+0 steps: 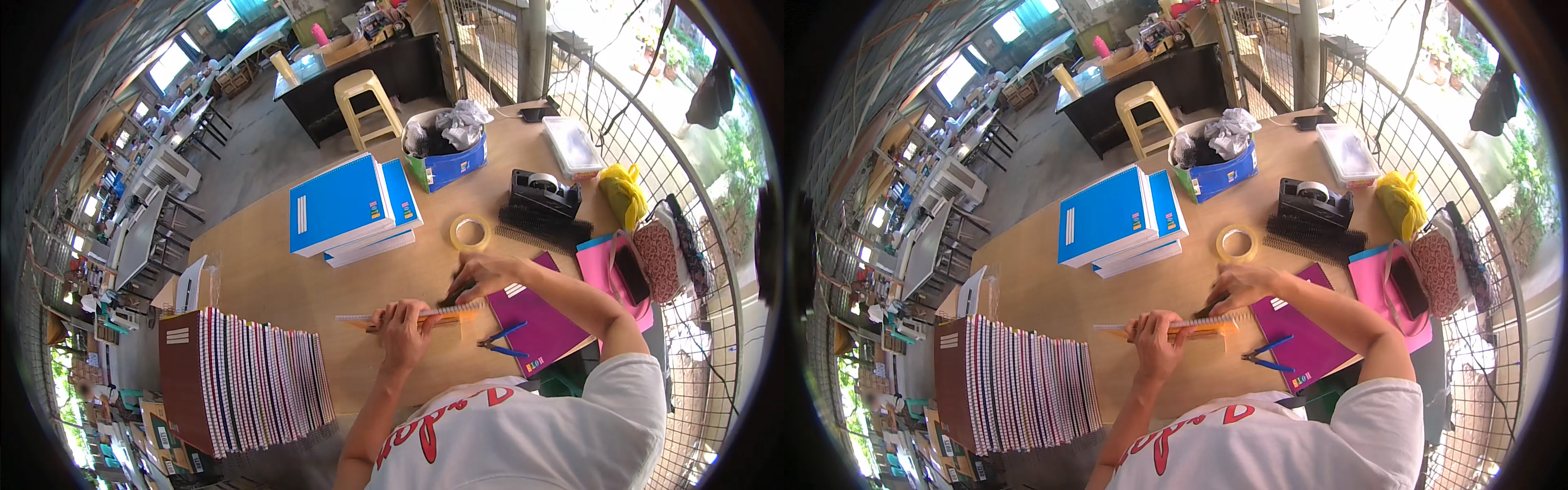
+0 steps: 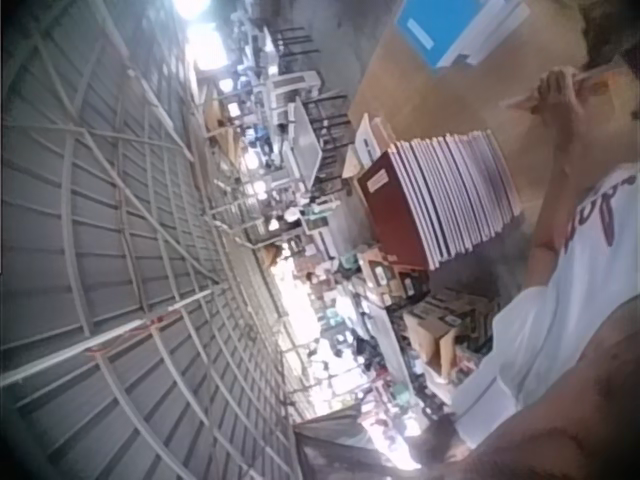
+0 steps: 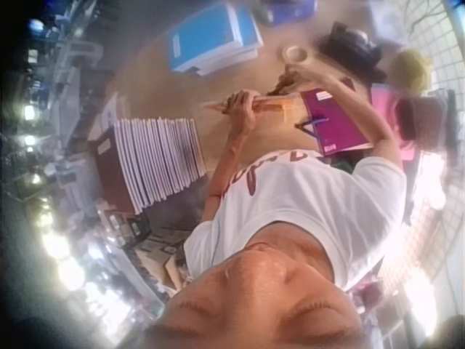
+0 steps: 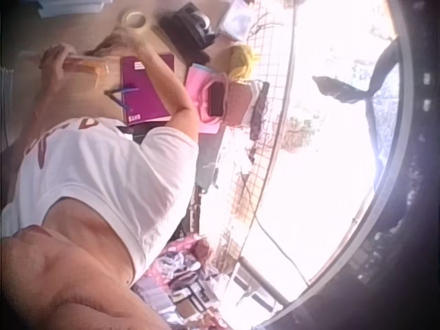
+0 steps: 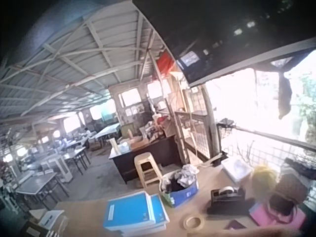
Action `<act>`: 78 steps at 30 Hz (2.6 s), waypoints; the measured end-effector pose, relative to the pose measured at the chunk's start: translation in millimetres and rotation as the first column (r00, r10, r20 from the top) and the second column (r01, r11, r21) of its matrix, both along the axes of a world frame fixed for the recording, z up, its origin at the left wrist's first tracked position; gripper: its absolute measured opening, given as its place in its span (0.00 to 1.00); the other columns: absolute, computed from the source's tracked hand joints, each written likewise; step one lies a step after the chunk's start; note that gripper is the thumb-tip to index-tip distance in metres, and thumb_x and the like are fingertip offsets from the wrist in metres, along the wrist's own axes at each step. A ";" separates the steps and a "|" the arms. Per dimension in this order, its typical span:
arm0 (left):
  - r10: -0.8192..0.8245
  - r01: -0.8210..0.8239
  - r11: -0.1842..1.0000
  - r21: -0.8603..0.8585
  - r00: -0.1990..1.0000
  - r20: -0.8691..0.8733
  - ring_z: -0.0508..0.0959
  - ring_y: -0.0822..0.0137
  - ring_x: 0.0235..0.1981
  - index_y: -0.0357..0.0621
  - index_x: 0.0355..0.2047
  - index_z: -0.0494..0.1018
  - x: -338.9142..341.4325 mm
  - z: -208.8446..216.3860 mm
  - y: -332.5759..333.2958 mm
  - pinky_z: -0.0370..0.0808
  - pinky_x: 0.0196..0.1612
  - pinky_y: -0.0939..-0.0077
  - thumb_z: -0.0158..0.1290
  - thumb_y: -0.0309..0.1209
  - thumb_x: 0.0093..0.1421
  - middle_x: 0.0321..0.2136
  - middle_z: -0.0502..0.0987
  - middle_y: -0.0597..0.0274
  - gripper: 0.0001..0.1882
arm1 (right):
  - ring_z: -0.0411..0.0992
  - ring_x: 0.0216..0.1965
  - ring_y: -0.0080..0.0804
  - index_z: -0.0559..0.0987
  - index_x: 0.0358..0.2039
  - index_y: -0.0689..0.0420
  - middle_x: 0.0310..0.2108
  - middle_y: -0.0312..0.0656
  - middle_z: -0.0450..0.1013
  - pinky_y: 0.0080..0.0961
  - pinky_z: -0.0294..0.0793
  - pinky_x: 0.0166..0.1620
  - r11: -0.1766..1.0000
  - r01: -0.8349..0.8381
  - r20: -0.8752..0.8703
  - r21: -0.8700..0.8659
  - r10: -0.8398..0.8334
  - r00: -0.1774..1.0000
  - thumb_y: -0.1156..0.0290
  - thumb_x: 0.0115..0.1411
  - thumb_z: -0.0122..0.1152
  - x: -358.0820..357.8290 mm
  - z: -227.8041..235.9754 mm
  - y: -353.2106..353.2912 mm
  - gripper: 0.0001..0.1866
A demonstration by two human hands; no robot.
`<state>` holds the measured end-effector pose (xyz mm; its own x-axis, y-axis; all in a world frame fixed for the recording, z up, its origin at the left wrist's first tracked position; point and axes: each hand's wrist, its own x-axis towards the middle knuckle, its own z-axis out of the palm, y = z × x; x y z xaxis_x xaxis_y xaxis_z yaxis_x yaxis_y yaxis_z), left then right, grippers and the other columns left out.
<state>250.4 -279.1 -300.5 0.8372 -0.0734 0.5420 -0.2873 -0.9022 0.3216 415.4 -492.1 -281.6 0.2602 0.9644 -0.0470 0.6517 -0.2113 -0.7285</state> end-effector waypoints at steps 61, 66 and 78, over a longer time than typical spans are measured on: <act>0.120 -0.100 0.922 -0.374 0.992 0.033 0.62 0.53 0.47 0.37 0.42 0.67 -13.8 -26.4 82.6 0.62 0.51 0.53 0.70 0.50 0.48 0.35 0.69 0.57 0.35 | 0.68 0.53 0.43 0.82 0.52 0.59 0.51 0.51 0.71 0.34 0.67 0.55 0.995 -0.088 -0.406 -0.052 0.059 0.912 0.41 0.59 0.60 0.9 30.8 110.6 0.34; 0.112 -0.095 0.924 -0.371 0.993 0.027 0.62 0.53 0.47 0.36 0.42 0.67 -10.3 -23.7 80.7 0.63 0.51 0.55 0.70 0.49 0.49 0.35 0.69 0.57 0.34 | 0.70 0.48 0.43 0.83 0.51 0.58 0.41 0.49 0.78 0.34 0.70 0.52 0.997 0.036 -0.514 0.072 0.006 0.858 0.42 0.60 0.58 4.4 18.4 114.4 0.32; 0.063 -0.022 0.682 -0.731 0.998 0.029 0.68 0.64 0.46 0.39 0.52 0.60 -15.2 -23.5 90.0 0.68 0.53 0.63 0.67 0.38 0.57 0.42 0.65 0.60 0.32 | 0.69 0.52 0.46 0.81 0.53 0.57 0.50 0.52 0.71 0.35 0.67 0.55 0.995 -0.067 -0.158 -0.075 0.055 0.986 0.39 0.58 0.59 2.8 5.6 136.1 0.35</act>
<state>235.2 -189.2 -324.0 0.8010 0.3979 0.4473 -0.2878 -0.3993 0.8705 418.2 -355.9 -276.0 0.1845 0.9697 -0.1599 0.5451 -0.2363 -0.8044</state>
